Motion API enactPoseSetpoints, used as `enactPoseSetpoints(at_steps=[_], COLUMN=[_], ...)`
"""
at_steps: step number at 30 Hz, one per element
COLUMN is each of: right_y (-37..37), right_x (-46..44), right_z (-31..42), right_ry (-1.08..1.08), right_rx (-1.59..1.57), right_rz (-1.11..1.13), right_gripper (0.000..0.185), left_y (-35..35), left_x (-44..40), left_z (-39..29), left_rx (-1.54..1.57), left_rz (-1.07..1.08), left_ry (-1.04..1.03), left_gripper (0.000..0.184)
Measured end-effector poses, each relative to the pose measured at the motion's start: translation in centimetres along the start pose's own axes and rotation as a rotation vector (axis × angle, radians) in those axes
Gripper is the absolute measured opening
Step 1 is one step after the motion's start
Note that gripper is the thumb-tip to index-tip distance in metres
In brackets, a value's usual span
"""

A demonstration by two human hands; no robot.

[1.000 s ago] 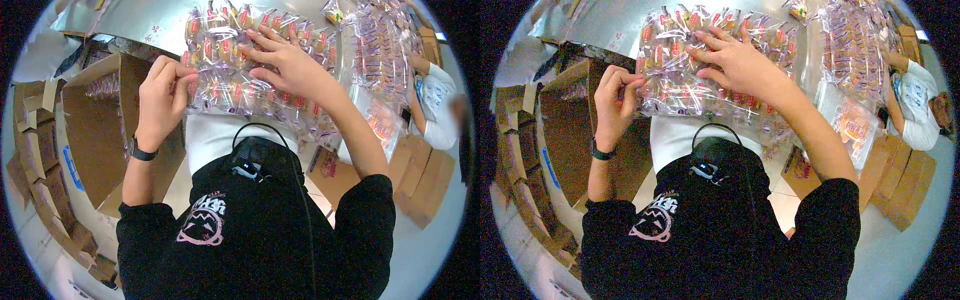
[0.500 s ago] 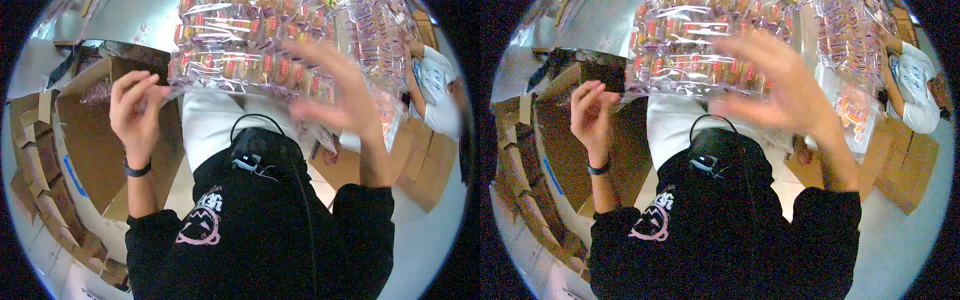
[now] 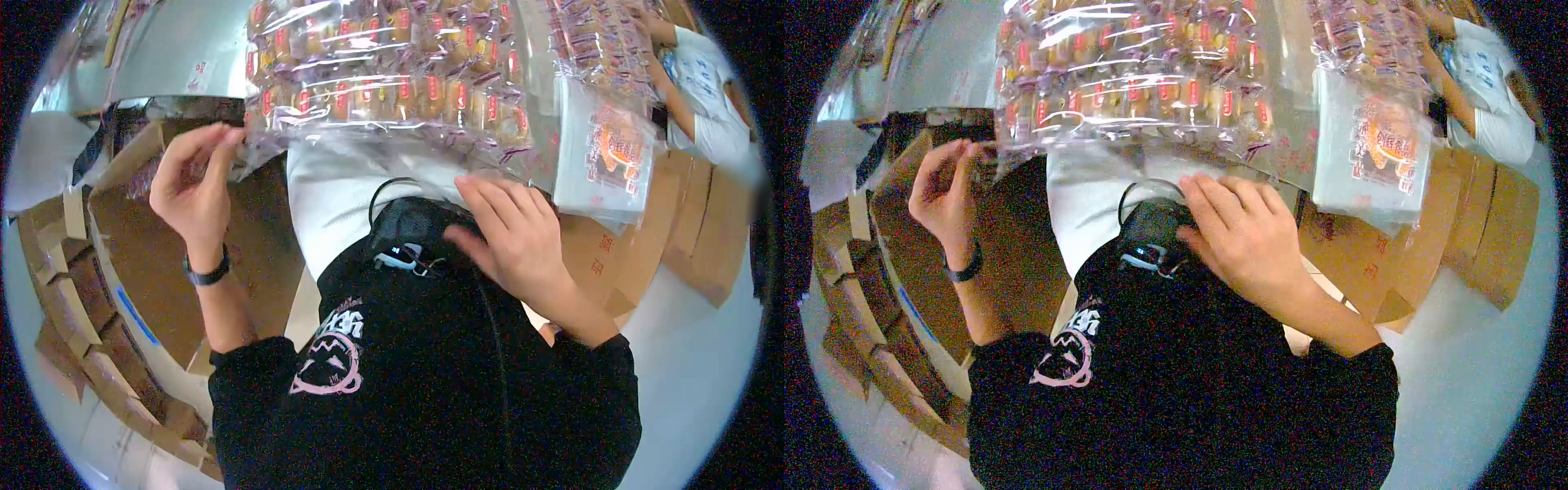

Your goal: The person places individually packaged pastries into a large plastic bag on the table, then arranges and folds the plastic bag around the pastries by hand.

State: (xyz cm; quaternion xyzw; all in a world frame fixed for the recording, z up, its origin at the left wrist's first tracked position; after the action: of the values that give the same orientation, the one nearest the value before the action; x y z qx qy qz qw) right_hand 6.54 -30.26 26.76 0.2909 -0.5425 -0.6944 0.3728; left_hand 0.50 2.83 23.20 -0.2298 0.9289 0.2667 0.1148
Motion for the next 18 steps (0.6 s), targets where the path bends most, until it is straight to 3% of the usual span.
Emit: enactPoseSetpoints(at_steps=[4, 9, 14, 18], right_y=[0.5, 2.4, 3.8, 3.4], right_x=[0.9, 2.3, 1.9, 1.9], right_z=[-2.3, -2.9, -4.8, -6.4], right_ry=[-0.051, -0.095, -0.287, -0.322], right_rx=[-0.051, -0.095, -0.156, -0.473], right_rz=[0.03, -0.032, 0.176, 0.329], right_gripper=[0.029, 0.024, 0.015, 0.017], left_y=[0.0, 0.3, 0.2, 0.3], left_x=[0.8, 0.3, -0.2, -0.5], left_z=[0.6, 0.5, 1.1, 1.4], left_rx=[0.182, 0.039, 0.1, 0.082], left_rz=[-0.016, 0.016, -0.022, -0.002], left_ry=[0.03, 0.037, 0.113, 0.138], left_gripper=[0.017, 0.016, 0.018, 0.019])
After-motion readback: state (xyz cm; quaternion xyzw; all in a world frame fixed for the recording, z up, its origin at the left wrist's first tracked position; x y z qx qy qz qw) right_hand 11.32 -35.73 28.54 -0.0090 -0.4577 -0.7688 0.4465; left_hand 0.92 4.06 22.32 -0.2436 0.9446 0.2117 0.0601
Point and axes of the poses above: each hand's wrist, its own x-axis away from the middle knuckle, its own y-axis out of the back of the hand, z = x × y, the point moved 6 cm from there along -x, towards the middle knuckle, and after that the axes turned 10 degrees about z, right-handed, at the moved point
